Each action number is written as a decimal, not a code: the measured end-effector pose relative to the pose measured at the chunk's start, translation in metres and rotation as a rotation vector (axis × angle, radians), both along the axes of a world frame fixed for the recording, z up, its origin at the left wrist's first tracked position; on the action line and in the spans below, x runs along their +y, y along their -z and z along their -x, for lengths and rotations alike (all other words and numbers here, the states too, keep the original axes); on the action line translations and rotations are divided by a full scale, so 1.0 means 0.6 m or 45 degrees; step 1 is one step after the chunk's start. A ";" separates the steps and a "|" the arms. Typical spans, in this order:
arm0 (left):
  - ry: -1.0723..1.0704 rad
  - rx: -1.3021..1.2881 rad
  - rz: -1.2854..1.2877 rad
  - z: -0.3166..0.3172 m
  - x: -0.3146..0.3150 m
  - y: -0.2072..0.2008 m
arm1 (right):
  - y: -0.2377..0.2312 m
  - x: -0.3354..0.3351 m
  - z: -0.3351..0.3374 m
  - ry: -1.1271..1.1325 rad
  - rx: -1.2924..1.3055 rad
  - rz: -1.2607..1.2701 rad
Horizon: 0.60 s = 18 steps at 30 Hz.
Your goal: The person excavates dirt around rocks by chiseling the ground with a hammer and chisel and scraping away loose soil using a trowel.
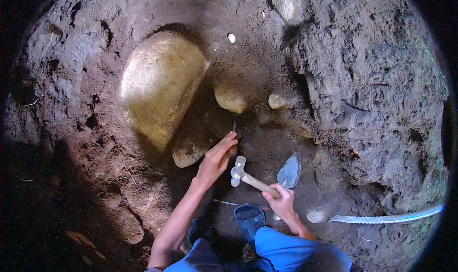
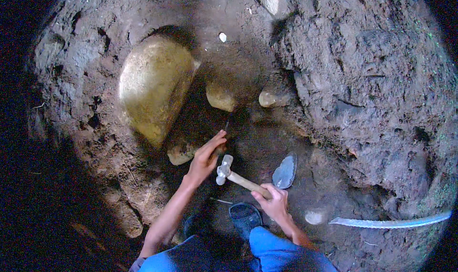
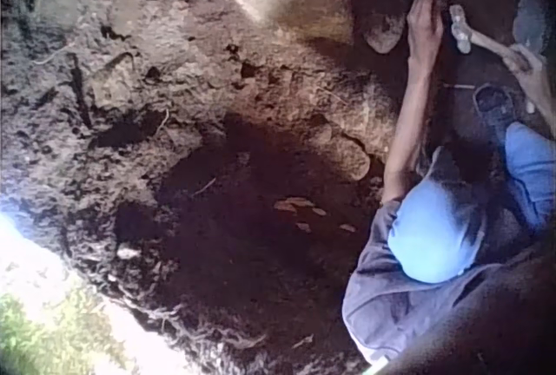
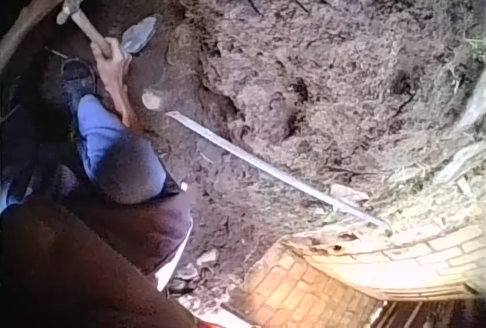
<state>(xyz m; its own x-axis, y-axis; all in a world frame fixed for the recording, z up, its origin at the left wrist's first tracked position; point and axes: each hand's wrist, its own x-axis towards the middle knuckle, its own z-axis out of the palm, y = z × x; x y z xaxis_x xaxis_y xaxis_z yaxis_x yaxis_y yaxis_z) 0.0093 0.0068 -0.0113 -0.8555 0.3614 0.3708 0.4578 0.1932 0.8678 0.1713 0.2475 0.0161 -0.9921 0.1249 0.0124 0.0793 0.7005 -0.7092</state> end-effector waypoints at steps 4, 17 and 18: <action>0.056 0.083 0.063 0.013 0.002 -0.005 | -0.028 0.005 0.004 -0.036 0.069 -0.046; 0.128 0.252 0.073 0.029 -0.001 0.015 | -0.052 0.008 0.023 -0.516 0.637 -0.250; 0.128 0.256 0.073 0.028 -0.004 0.019 | -0.044 0.011 0.022 -0.516 0.641 -0.251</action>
<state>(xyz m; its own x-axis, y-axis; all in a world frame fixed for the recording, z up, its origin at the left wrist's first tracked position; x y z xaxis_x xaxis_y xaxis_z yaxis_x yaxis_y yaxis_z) -0.0074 0.0042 -0.0228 -0.7252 0.4663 0.5065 0.6398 0.1846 0.7461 0.1583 0.2543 0.0422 -0.8275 -0.3077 0.4697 -0.5234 0.7254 -0.4469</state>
